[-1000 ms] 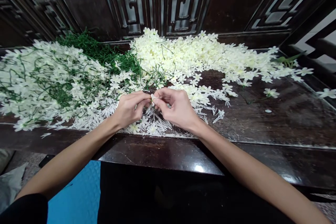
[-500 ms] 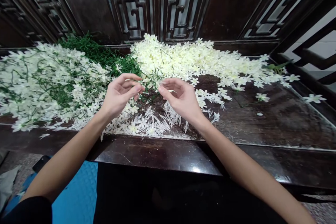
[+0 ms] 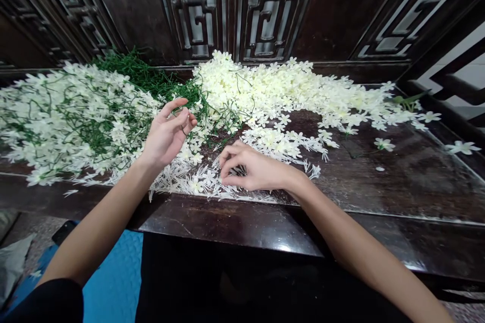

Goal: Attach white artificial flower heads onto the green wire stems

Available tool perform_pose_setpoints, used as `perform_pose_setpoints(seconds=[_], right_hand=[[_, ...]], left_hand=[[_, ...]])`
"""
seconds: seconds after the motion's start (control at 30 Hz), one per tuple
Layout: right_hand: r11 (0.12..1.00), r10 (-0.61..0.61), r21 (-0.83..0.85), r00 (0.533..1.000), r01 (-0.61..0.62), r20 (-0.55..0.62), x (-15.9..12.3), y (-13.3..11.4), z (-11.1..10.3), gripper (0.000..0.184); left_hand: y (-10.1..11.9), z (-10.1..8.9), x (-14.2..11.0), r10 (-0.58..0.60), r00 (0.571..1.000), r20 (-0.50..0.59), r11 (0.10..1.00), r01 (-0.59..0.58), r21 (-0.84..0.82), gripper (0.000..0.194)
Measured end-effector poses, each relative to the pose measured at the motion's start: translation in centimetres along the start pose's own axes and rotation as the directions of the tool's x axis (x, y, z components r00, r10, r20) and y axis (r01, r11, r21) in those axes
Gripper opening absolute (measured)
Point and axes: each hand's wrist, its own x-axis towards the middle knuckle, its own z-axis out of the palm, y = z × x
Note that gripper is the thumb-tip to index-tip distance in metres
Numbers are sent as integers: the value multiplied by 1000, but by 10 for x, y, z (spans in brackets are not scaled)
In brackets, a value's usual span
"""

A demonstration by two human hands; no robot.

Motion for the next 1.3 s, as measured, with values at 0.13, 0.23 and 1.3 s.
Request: perform_pose_setpoints(seconds=[0.13,0.23,1.3], right_hand=[[994,47,107,961,-18,-274,1,-2,0,16],[979,152,195,854,-60,-498,3,-3,0,11],[997,46,69,967,-30,-249,-11,-15,-14,38]], left_hand=[[5,4,-4,22,997,68,998,-26,56,17],[7,8,-7,35,988,150,986,-59,155,16],[-2,10,-8,99,972,214,934,-165,316,15]])
